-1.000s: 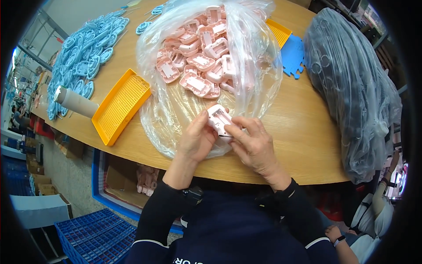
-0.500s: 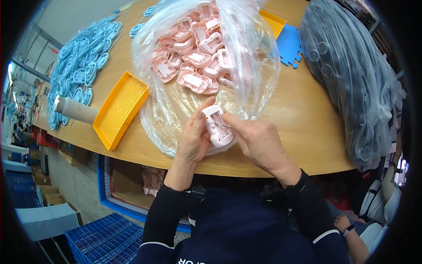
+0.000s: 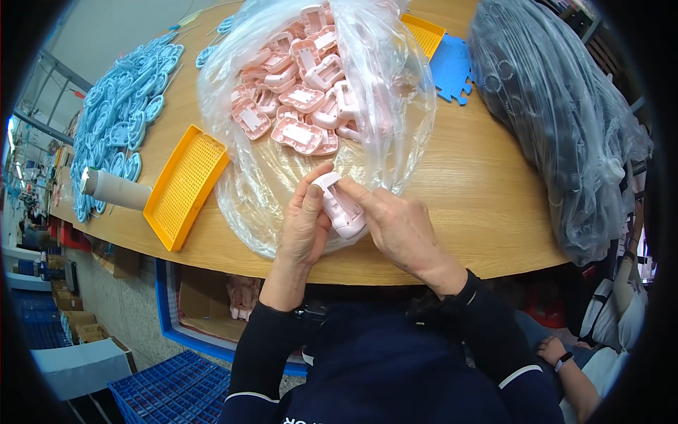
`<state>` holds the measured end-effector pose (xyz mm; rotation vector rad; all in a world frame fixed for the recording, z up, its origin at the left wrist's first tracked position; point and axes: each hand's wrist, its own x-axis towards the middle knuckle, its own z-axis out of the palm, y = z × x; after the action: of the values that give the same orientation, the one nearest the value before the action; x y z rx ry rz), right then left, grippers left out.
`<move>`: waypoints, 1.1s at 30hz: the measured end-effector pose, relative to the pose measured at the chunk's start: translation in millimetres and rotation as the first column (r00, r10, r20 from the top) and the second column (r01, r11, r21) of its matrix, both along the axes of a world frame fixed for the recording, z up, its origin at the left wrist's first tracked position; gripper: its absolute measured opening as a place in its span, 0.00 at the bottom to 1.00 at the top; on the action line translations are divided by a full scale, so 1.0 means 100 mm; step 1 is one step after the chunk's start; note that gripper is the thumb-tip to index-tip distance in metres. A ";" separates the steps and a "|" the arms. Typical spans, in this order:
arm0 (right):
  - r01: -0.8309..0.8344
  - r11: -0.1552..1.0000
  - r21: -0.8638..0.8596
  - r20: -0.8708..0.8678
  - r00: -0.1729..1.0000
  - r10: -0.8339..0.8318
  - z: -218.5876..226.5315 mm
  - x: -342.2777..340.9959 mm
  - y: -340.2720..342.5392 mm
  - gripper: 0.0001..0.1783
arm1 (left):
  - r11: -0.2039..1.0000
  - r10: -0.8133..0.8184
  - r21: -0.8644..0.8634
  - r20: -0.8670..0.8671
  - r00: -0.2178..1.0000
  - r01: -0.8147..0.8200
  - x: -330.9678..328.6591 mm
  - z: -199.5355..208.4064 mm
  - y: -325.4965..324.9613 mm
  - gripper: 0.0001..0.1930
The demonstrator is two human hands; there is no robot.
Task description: The recorder is assembling small pink and white plastic components, possibly for toys or electronic devices.
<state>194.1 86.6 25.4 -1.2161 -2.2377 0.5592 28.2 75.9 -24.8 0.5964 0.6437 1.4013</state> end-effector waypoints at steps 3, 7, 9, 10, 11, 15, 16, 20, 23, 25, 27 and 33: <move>0.019 0.997 -0.073 -0.008 1.000 -0.020 -0.05 0.03 0.02 0.25 | 1.000 -0.015 -0.024 0.024 1.000 0.015 0.01 -0.01 0.01 0.25; 0.010 0.999 -0.036 -0.241 0.970 -0.018 -0.10 0.04 0.09 0.23 | 0.998 -0.012 -0.063 0.001 1.000 0.012 -0.04 -0.05 -0.02 0.27; 0.026 0.997 -0.070 -0.261 0.964 -0.044 -0.09 0.10 0.16 0.23 | 0.994 -0.002 -0.107 -0.012 1.000 0.001 -0.04 -0.07 0.00 0.27; 0.015 0.997 -0.081 -0.214 0.976 -0.032 -0.09 0.13 0.20 0.23 | 0.989 0.009 -0.148 -0.026 1.000 -0.013 -0.05 -0.08 0.01 0.27; 0.009 0.996 -0.094 -0.167 0.986 -0.025 -0.10 0.15 0.22 0.23 | 0.989 0.006 -0.150 -0.025 1.000 -0.009 -0.05 -0.07 0.01 0.27; 0.004 0.997 -0.081 -0.159 0.987 -0.017 -0.18 0.11 0.27 0.22 | 0.988 -0.049 -0.149 -0.059 0.997 0.039 -0.06 -0.01 0.05 0.25; 0.019 0.996 -0.092 -0.150 0.988 -0.033 -0.18 0.10 0.26 0.22 | 0.988 -0.075 -0.143 -0.122 0.990 0.058 -0.06 0.00 0.06 0.25; 0.119 0.990 -0.078 0.124 0.986 -0.109 -0.14 0.13 0.30 0.21 | 0.988 -0.127 -0.115 -0.266 0.955 0.100 -0.11 0.08 0.18 0.25; 0.136 0.986 -0.097 0.410 0.908 -0.085 -0.24 0.19 0.43 0.19 | 0.983 -0.142 -0.157 -0.293 0.945 0.099 -0.04 0.12 0.28 0.25; 0.102 0.992 -0.074 0.409 0.910 -0.063 -0.28 0.25 0.46 0.19 | 0.973 -0.173 -0.193 -0.270 0.947 0.123 0.03 0.10 0.32 0.25; 0.088 0.995 -0.046 0.418 0.906 -0.061 -0.28 0.34 0.46 0.19 | 0.972 -0.190 -0.193 -0.295 0.937 0.136 0.15 0.06 0.35 0.24; 0.137 0.982 -0.128 0.383 0.920 -0.079 -0.24 0.44 0.42 0.19 | 0.954 -0.214 -0.018 -0.741 0.637 0.299 0.23 -0.23 0.46 0.22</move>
<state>237.7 128.2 1.0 -1.6341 -2.4541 0.4930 51.3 121.5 -47.3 1.3301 1.0792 0.8809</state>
